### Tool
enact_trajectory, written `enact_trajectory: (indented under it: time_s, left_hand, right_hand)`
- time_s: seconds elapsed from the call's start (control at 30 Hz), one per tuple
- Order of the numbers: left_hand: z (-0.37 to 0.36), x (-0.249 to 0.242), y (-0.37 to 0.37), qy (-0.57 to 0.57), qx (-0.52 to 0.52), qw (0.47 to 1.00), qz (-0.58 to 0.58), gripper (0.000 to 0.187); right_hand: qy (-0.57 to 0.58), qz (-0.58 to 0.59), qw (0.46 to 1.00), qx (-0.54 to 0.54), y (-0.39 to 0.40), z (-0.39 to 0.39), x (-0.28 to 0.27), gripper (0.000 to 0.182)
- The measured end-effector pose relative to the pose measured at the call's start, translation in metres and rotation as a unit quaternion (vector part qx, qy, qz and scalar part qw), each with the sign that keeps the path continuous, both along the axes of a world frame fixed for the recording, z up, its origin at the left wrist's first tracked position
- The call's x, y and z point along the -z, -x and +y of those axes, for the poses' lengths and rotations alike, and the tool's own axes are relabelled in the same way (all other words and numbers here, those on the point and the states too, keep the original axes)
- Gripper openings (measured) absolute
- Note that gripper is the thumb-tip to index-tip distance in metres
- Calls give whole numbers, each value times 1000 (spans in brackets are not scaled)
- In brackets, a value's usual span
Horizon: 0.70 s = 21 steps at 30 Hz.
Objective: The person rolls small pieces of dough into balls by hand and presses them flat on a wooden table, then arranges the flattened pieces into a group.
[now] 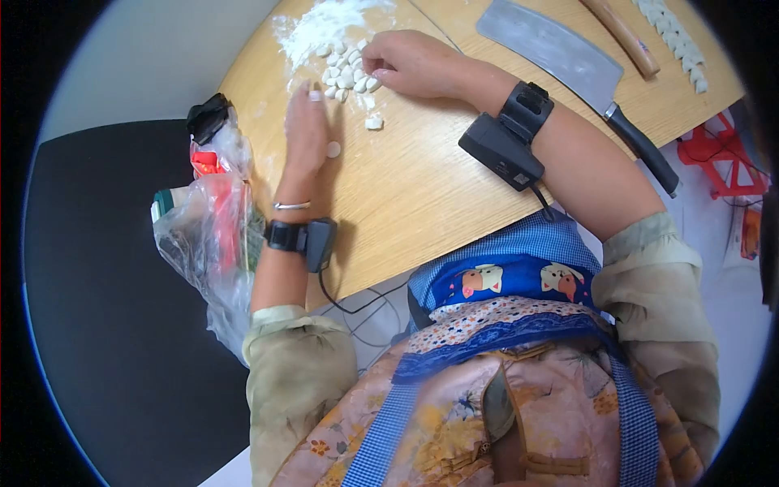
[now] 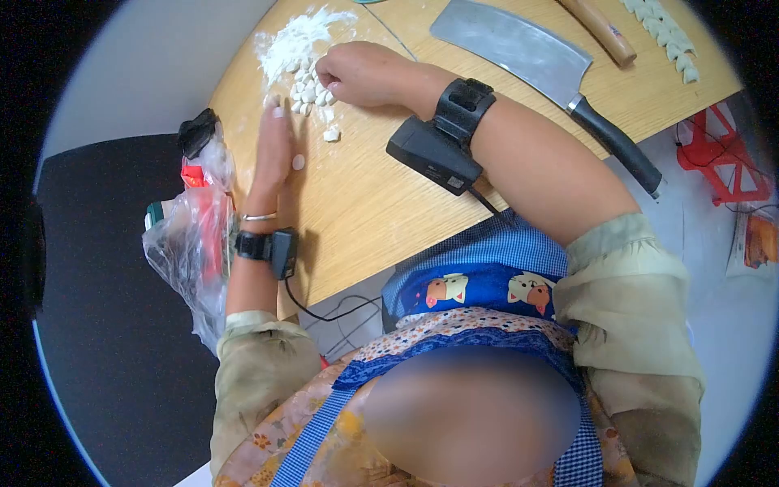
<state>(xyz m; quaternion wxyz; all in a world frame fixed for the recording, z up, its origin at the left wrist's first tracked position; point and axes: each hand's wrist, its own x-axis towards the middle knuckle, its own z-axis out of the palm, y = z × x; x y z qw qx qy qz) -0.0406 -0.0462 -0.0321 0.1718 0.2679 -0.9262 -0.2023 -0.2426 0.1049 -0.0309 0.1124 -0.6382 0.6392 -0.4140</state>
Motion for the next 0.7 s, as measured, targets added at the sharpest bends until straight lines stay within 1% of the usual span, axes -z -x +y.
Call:
enact_trajectory:
  time_s: [0.07, 0.1, 0.17, 0.2, 0.23, 0.27, 0.3, 0.37, 0.4, 0.43, 0.47, 0.5, 0.53, 0.57, 0.63, 0.7]
  left_hand:
    - [6, -9, -9, -12, 26, 1000, 5, 59]
    - [15, -18, -16, -24, 46, 999, 12, 60]
    - [25, -24, -29, -35, 68, 997, 20, 62]
    - [28, -22, -34, 65, 105, 992, -32, 63]
    - [29, -21, -37, 164, 141, 973, -83, 65]
    - [27, -20, -39, 196, 125, 967, -103, 62]
    - [23, -19, -41, 195, 126, 967, -104, 62]
    - [13, -15, -40, 242, 11, 968, -60, 54]
    - [14, -19, -33, 249, 51, 967, 21, 39]
    - [25, -26, -26, 248, 51, 967, 22, 39]
    - [41, -30, -20, 141, 42, 989, 14, 34]
    - [57, -32, -12, 32, 32, 999, 6, 29]
    - [68, -29, -3, 47, 54, 996, 44, 27]
    - [78, -31, 2, 46, 53, 996, 45, 27]
    - [90, -36, 7, 34, 51, 996, -66, 23]
    - [90, -34, 8, 18, 45, 997, -61, 23]
  right_hand:
    - [45, -41, 998, -1, -2, 1, 2, 11]
    - [44, -43, 998, 1, -2, 2, 1, 11]
    - [-26, -15, 999, -10, 0, 2, -4, 13]
    - [-26, -15, 1000, -7, 0, 2, -4, 13]
    - [-16, -24, 1000, 6, -1, 3, -3, 14]
    - [-6, -34, 999, 17, -2, 4, -2, 15]
    - [-7, -34, 999, 19, -2, 3, 0, 15]
    - [31, -45, 997, 48, -1, 0, 3, 17]
    - [31, -44, 997, 48, 0, -1, 3, 17]
    - [22, -52, 997, 53, 1, -2, 3, 17]
    - [12, -60, 997, 57, 2, -2, 3, 18]
    - [11, -58, 997, 55, 2, -2, 2, 18]
    - [-5, -61, 997, 52, 3, -2, 1, 17]
    - [-21, -64, 997, 48, 3, -2, 0, 16]
    - [-24, -56, 997, 43, 2, -1, 0, 15]
    - [-25, -49, 998, 38, 1, 0, -1, 14]
